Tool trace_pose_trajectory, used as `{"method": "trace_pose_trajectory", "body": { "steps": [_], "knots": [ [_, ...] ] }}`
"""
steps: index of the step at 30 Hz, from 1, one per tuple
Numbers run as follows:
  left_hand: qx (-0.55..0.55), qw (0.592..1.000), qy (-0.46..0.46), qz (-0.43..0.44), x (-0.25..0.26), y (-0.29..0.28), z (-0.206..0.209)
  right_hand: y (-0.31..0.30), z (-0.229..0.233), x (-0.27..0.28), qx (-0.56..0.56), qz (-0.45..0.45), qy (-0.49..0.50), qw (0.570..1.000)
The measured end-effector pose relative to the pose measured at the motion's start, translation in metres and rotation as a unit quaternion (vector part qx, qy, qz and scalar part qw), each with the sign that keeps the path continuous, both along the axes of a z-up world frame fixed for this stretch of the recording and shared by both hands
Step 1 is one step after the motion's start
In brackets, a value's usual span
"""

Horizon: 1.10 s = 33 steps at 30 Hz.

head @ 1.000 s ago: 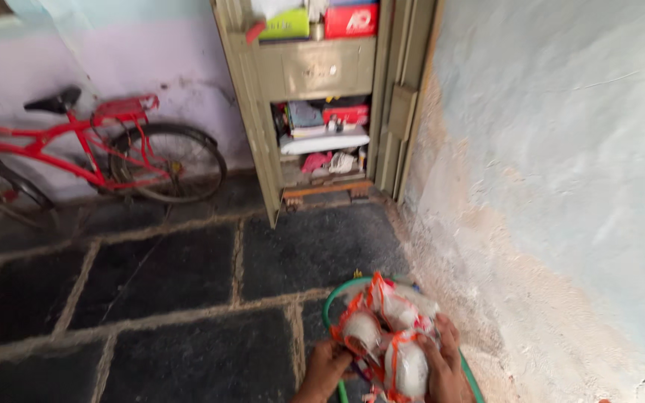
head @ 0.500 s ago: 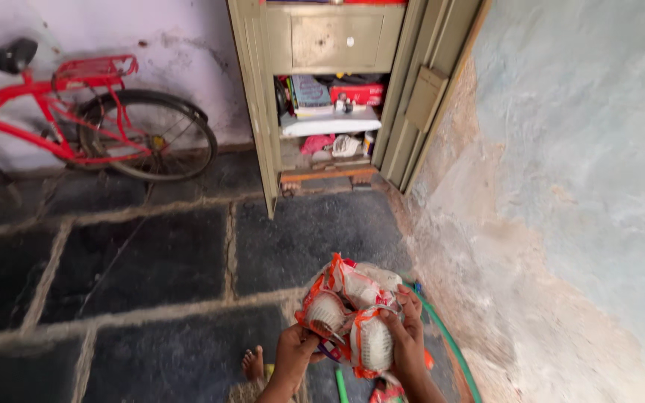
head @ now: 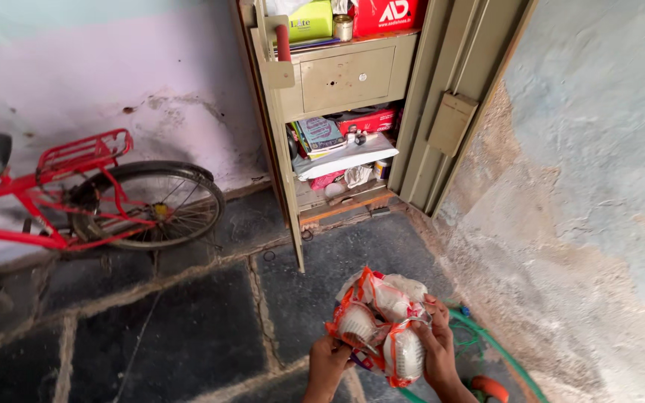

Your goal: The person cleans a metal door handle and its internal components with a cloth and reassembles them onto a door.

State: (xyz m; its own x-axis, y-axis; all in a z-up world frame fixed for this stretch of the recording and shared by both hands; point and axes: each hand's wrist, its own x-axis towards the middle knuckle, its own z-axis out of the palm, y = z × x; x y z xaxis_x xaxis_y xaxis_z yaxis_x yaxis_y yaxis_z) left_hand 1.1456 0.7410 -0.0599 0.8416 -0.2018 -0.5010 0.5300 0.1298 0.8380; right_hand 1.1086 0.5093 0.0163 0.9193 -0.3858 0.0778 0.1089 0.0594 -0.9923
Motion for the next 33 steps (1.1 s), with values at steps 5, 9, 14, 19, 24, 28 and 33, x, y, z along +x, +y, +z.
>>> {"method": "trace_pose_trajectory", "body": {
  "steps": [5, 9, 14, 19, 24, 28, 33],
  "knots": [
    [0.019, 0.999, 0.019, -0.043, 0.052, 0.014, 0.004, 0.027, -0.017, 0.032, -0.042, -0.061, 0.019, 0.997],
    [-0.009, 0.997, 0.033, -0.072, 0.081, 0.006, 0.007, 0.025, -0.029, 0.055, 0.009, -0.108, 0.023, 0.994],
    [-0.167, 0.983, 0.022, -0.080, 0.118, -0.005, -0.030, 0.020, -0.039, 0.083, 0.006, -0.154, 0.018, 0.988],
    [-0.159, 0.983, -0.007, -0.093, 0.165, -0.017, -0.060, 0.010, -0.047, 0.123, 0.003, -0.158, 0.032, 0.987],
    [-0.188, 0.979, 0.034, -0.067, 0.229, -0.039, -0.070, -0.006, -0.064, 0.181, -0.090, -0.177, 0.007, 0.980],
    [-0.135, 0.985, 0.072, -0.076, 0.280, -0.064, -0.084, -0.026, -0.065, 0.238, 0.123, -0.198, 0.029, 0.972],
    [-0.253, 0.961, 0.005, -0.116, 0.344, -0.106, -0.123, -0.079, -0.104, 0.300, -0.073, -0.184, 0.032, 0.980]
  ]
}}
